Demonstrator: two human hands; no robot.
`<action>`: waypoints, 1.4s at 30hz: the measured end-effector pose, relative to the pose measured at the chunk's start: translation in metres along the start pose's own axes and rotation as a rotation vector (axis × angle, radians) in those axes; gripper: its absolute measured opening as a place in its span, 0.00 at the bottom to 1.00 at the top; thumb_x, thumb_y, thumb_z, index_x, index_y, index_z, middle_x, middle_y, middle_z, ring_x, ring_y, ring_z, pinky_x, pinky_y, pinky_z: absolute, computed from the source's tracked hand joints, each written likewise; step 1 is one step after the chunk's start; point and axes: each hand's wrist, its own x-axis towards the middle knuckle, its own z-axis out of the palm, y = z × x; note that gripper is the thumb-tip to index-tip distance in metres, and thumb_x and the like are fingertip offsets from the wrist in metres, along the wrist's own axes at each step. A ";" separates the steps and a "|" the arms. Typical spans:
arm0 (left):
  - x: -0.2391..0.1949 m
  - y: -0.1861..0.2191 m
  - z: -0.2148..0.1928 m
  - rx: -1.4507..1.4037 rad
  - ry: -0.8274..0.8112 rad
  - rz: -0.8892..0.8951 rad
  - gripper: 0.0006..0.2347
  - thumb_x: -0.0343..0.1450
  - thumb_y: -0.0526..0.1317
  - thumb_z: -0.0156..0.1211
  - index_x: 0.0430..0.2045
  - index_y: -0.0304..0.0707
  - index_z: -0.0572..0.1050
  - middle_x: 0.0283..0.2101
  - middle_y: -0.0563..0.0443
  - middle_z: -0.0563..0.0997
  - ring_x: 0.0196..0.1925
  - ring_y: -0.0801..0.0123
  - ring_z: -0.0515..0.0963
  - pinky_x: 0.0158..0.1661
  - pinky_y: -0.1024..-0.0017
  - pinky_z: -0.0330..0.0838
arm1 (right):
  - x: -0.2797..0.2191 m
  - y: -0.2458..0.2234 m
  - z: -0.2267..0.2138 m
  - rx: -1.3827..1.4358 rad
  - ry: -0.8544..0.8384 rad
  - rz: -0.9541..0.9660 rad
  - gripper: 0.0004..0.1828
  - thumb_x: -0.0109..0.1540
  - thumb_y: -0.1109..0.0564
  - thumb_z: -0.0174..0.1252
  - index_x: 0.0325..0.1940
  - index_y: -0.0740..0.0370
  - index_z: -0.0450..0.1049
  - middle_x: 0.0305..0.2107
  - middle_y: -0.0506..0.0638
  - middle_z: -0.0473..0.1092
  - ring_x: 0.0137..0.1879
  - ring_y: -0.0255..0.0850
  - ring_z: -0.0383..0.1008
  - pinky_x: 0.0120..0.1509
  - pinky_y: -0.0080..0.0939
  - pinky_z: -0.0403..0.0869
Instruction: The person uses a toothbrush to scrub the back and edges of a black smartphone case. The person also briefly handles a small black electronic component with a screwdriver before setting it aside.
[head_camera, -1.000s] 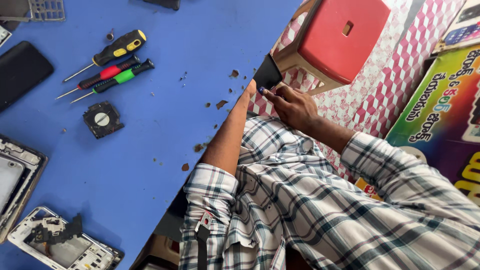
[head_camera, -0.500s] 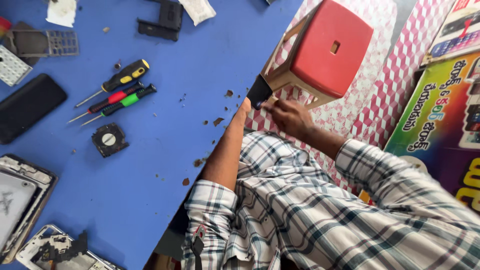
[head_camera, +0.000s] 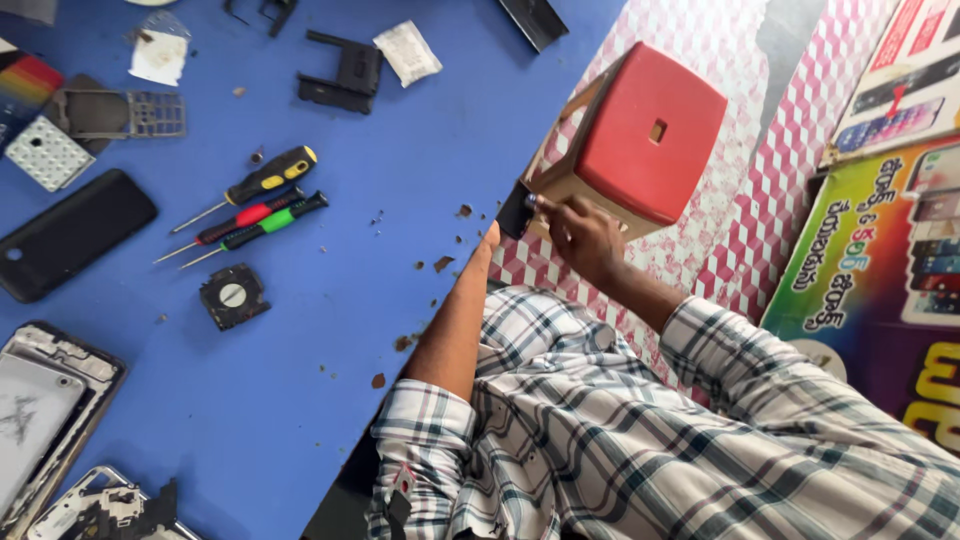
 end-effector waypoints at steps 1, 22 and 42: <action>-0.002 0.000 0.001 -0.003 0.000 -0.002 0.21 0.80 0.54 0.39 0.54 0.38 0.71 0.44 0.47 0.81 0.42 0.67 0.82 0.45 0.68 0.81 | -0.001 -0.003 0.000 0.006 -0.050 -0.098 0.18 0.66 0.62 0.60 0.60 0.54 0.78 0.34 0.50 0.72 0.34 0.40 0.74 0.34 0.45 0.74; -0.009 -0.008 0.001 -0.065 -0.084 0.036 0.21 0.80 0.55 0.37 0.53 0.39 0.71 0.42 0.47 0.81 0.40 0.68 0.82 0.43 0.68 0.81 | 0.011 0.036 -0.036 -0.344 0.242 -0.151 0.05 0.64 0.65 0.61 0.41 0.58 0.74 0.34 0.52 0.74 0.40 0.48 0.74 0.41 0.49 0.71; -0.073 0.061 0.063 0.113 -0.190 0.032 0.27 0.78 0.62 0.31 0.51 0.40 0.74 0.41 0.51 0.81 0.40 0.70 0.84 0.39 0.72 0.82 | 0.009 0.041 -0.008 -0.008 0.137 -0.227 0.10 0.66 0.66 0.63 0.51 0.59 0.79 0.46 0.48 0.75 0.50 0.41 0.77 0.51 0.45 0.69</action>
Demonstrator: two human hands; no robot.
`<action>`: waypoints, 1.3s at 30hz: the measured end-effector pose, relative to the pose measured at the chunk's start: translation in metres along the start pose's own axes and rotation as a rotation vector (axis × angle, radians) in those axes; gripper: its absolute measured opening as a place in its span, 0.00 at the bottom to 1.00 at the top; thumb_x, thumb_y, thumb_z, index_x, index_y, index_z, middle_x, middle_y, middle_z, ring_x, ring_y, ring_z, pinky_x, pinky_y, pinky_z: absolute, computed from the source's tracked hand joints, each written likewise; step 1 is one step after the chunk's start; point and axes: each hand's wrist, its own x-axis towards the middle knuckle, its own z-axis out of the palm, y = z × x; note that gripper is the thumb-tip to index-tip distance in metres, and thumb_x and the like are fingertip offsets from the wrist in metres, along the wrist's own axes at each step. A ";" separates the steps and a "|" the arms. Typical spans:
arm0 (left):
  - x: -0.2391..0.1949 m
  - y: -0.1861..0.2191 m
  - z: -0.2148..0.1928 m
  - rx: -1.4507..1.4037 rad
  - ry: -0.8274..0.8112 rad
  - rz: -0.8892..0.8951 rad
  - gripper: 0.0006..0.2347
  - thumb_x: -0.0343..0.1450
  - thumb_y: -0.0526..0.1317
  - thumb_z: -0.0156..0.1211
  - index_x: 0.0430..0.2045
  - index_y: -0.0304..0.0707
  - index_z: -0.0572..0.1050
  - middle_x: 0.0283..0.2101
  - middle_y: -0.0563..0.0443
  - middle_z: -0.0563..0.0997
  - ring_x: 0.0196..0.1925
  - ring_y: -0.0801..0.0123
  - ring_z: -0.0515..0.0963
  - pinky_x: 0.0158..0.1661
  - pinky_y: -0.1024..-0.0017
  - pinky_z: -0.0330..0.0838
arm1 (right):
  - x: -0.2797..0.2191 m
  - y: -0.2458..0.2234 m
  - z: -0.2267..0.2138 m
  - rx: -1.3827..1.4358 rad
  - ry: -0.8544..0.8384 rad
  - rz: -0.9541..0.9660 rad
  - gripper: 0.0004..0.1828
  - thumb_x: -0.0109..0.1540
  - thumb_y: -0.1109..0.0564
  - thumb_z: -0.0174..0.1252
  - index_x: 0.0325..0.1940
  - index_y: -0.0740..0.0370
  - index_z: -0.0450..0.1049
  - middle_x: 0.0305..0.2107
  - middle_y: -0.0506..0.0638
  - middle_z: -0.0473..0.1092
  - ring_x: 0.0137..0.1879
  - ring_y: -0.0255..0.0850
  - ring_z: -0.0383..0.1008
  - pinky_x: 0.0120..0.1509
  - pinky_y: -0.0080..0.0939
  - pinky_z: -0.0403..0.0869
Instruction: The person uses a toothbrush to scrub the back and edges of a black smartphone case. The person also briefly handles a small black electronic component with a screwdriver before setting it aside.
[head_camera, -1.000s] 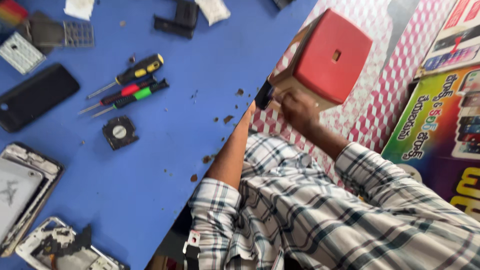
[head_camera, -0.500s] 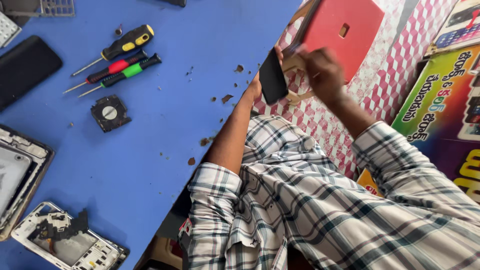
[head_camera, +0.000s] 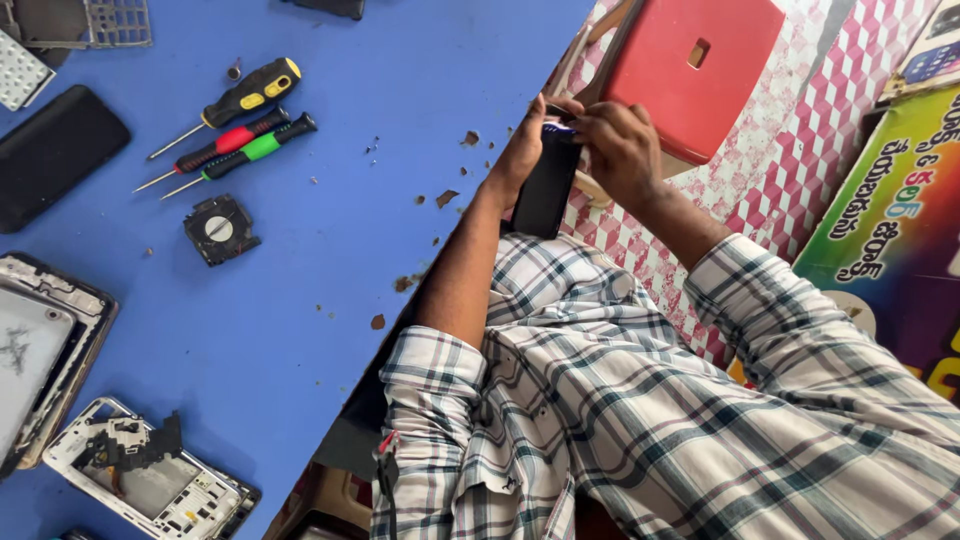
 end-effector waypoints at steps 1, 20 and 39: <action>0.000 0.002 0.002 0.095 0.030 0.054 0.28 0.80 0.62 0.30 0.51 0.39 0.76 0.42 0.50 0.82 0.42 0.71 0.83 0.42 0.73 0.81 | 0.000 0.003 -0.002 -0.022 -0.004 0.041 0.08 0.66 0.65 0.64 0.48 0.58 0.79 0.44 0.47 0.76 0.48 0.41 0.76 0.50 0.45 0.68; 0.021 -0.031 -0.004 0.336 0.144 0.205 0.26 0.80 0.59 0.34 0.54 0.37 0.73 0.38 0.52 0.76 0.32 0.73 0.77 0.34 0.74 0.76 | -0.001 0.019 0.002 0.148 0.048 0.230 0.04 0.65 0.66 0.64 0.44 0.63 0.77 0.39 0.54 0.75 0.44 0.51 0.77 0.49 0.47 0.74; 0.018 -0.021 -0.006 0.595 0.050 0.249 0.31 0.79 0.63 0.32 0.56 0.33 0.74 0.57 0.39 0.79 0.63 0.55 0.78 0.62 0.62 0.70 | -0.006 0.018 -0.001 0.019 0.015 0.079 0.11 0.61 0.67 0.64 0.48 0.63 0.79 0.38 0.53 0.75 0.44 0.49 0.75 0.48 0.48 0.68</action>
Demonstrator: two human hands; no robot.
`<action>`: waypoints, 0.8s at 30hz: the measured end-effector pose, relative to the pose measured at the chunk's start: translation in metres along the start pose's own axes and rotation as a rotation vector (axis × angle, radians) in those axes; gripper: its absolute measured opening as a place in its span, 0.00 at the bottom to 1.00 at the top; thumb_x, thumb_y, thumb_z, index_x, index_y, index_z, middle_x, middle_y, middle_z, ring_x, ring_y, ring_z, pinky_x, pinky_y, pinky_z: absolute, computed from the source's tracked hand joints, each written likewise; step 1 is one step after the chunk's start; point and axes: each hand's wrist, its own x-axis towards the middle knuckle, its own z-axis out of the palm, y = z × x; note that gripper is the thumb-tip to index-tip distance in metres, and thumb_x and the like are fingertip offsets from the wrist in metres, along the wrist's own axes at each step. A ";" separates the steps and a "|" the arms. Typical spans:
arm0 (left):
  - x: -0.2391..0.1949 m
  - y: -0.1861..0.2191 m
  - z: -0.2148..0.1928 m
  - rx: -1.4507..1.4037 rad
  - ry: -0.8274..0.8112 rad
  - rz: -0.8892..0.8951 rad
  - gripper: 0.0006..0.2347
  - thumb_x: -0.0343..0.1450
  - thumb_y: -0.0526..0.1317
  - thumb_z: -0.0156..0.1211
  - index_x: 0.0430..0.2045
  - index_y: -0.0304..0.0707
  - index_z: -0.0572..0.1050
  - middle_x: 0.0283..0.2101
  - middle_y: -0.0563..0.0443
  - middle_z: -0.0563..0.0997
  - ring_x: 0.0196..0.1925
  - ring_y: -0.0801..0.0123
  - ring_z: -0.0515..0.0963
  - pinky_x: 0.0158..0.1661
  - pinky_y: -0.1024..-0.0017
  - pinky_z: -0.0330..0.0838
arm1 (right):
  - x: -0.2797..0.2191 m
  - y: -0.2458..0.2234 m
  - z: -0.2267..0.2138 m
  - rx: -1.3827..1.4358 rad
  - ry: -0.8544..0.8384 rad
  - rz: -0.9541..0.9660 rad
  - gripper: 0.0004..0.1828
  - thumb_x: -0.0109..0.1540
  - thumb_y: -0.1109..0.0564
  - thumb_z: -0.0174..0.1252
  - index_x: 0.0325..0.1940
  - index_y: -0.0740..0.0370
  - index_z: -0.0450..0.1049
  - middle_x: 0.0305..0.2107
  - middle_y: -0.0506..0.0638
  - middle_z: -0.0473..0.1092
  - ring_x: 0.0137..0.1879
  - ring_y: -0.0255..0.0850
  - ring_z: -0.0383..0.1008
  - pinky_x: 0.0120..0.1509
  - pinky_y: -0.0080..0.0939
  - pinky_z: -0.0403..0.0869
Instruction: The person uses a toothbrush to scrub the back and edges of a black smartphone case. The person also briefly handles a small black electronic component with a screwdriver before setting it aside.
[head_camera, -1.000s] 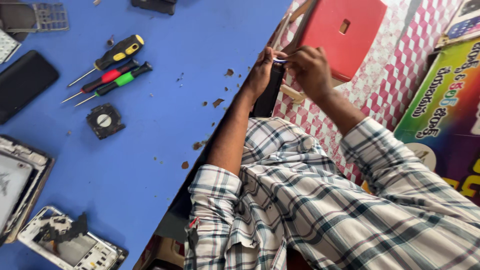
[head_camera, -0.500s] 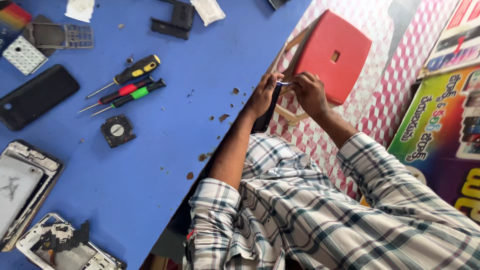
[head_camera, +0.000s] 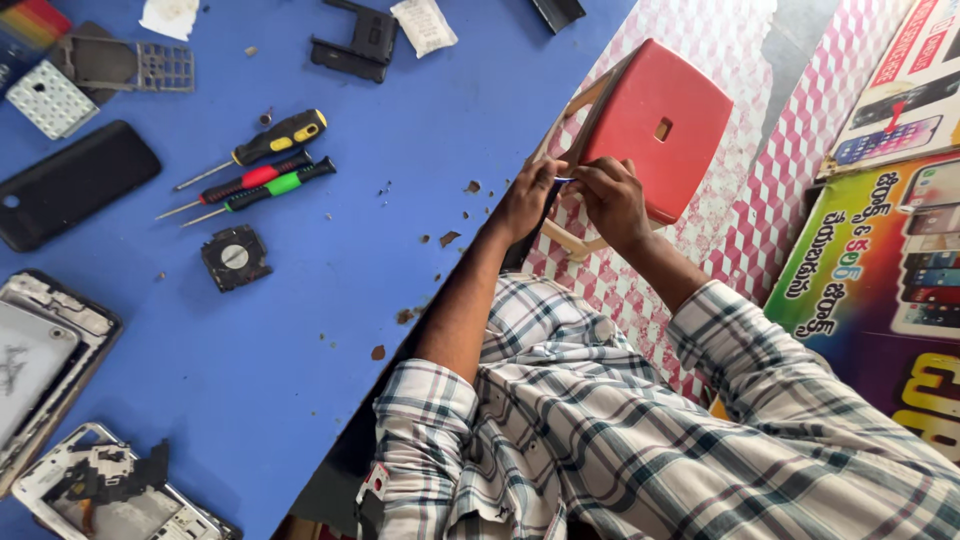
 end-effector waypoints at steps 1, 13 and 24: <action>-0.001 0.004 -0.001 0.018 0.011 0.045 0.31 0.80 0.63 0.31 0.58 0.34 0.73 0.59 0.38 0.78 0.64 0.55 0.76 0.63 0.62 0.69 | -0.001 0.001 0.002 -0.015 0.003 0.011 0.10 0.62 0.67 0.63 0.48 0.64 0.78 0.39 0.53 0.75 0.44 0.49 0.75 0.49 0.48 0.68; -0.010 0.027 0.000 0.601 -0.053 -0.067 0.23 0.79 0.57 0.37 0.64 0.52 0.72 0.38 0.40 0.85 0.41 0.59 0.87 0.46 0.63 0.78 | -0.021 0.033 0.009 0.017 -0.354 0.051 0.10 0.60 0.65 0.59 0.45 0.61 0.79 0.34 0.53 0.76 0.39 0.49 0.76 0.44 0.48 0.74; 0.010 -0.005 0.003 -0.026 0.236 0.217 0.20 0.85 0.54 0.43 0.40 0.34 0.72 0.33 0.56 0.73 0.34 0.72 0.73 0.42 0.72 0.73 | -0.022 0.025 -0.006 -0.172 -0.403 -0.001 0.10 0.60 0.64 0.58 0.45 0.58 0.77 0.34 0.53 0.73 0.39 0.52 0.77 0.39 0.50 0.76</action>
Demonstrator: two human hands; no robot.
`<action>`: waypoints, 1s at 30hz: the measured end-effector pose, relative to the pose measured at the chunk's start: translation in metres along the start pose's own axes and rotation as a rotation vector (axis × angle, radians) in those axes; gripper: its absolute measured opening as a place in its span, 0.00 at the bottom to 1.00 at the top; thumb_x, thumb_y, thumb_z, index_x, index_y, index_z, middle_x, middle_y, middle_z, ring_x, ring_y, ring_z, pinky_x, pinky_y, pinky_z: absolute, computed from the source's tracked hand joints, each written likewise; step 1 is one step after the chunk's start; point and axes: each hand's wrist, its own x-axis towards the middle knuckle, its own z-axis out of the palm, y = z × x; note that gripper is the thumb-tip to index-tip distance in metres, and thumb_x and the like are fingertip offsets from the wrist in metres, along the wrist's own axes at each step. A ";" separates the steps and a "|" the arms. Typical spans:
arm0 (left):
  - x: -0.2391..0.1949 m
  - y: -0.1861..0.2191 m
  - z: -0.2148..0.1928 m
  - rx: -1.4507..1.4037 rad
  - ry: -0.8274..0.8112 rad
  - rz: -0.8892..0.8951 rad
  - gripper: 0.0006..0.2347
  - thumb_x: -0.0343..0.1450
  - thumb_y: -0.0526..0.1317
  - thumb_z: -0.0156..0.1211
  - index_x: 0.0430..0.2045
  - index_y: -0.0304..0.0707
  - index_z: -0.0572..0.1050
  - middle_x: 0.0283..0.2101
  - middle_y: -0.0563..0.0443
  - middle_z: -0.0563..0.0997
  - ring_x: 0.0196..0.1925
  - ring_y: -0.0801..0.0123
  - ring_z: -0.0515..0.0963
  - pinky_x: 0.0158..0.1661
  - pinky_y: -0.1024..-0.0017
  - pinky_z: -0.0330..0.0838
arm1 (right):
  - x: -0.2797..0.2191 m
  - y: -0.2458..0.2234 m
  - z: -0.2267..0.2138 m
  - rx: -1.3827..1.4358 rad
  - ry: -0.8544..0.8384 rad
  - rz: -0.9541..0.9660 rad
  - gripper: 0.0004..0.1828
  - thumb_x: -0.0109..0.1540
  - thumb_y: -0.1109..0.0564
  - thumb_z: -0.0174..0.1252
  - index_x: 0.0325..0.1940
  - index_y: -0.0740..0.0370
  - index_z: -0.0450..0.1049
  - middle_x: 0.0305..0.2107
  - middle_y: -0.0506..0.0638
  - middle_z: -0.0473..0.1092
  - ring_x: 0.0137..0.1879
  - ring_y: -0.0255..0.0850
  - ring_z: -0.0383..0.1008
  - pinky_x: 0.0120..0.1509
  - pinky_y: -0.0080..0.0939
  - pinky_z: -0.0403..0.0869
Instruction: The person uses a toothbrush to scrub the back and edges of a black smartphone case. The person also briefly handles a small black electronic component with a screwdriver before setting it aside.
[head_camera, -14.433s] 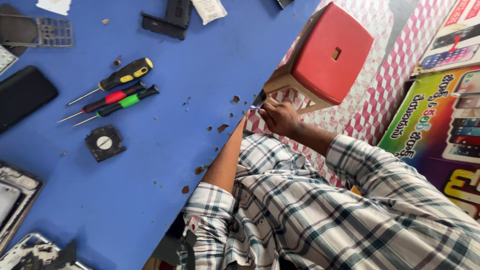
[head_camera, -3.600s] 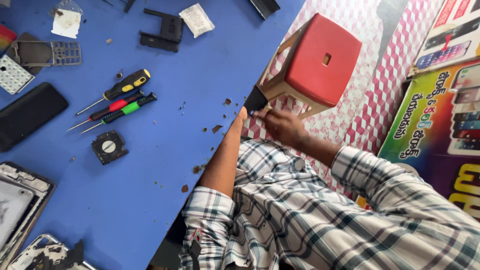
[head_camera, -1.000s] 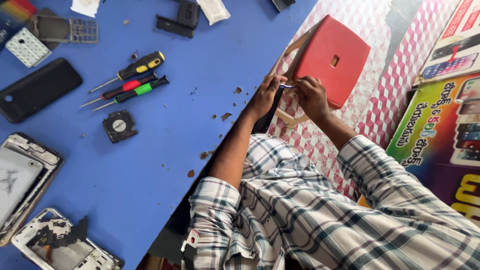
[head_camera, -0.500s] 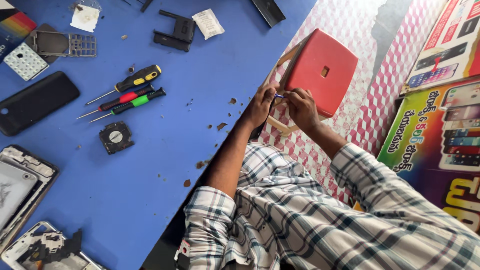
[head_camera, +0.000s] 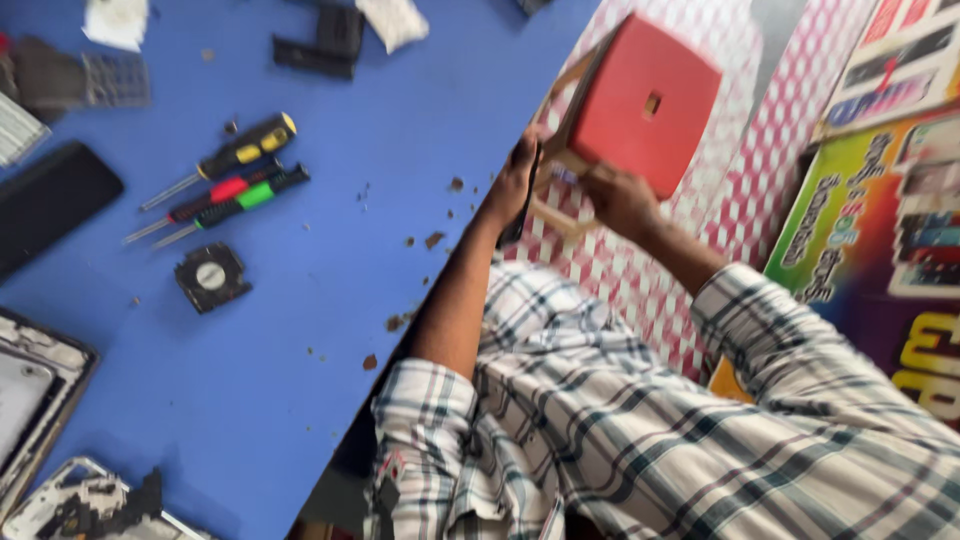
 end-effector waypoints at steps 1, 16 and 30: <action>0.002 -0.006 0.000 -0.139 -0.034 -0.165 0.21 0.82 0.56 0.40 0.46 0.36 0.72 0.33 0.58 0.73 0.32 0.74 0.74 0.39 0.74 0.73 | 0.002 -0.001 0.002 0.175 0.163 -0.002 0.10 0.60 0.67 0.56 0.44 0.60 0.75 0.37 0.55 0.72 0.40 0.53 0.76 0.41 0.50 0.76; -0.001 -0.039 0.002 -0.399 -0.007 -0.193 0.21 0.80 0.53 0.45 0.58 0.35 0.72 0.54 0.51 0.80 0.54 0.73 0.80 0.56 0.76 0.73 | 0.009 -0.026 0.010 -0.095 -0.420 -0.084 0.06 0.64 0.55 0.60 0.42 0.56 0.80 0.32 0.48 0.76 0.34 0.45 0.79 0.28 0.45 0.77; -0.026 -0.116 0.000 -0.481 0.001 -0.563 0.22 0.80 0.54 0.43 0.61 0.39 0.71 0.59 0.52 0.79 0.59 0.71 0.78 0.61 0.74 0.70 | -0.035 -0.067 0.063 0.392 -0.015 0.197 0.05 0.68 0.61 0.60 0.39 0.63 0.72 0.29 0.57 0.73 0.34 0.56 0.76 0.36 0.55 0.72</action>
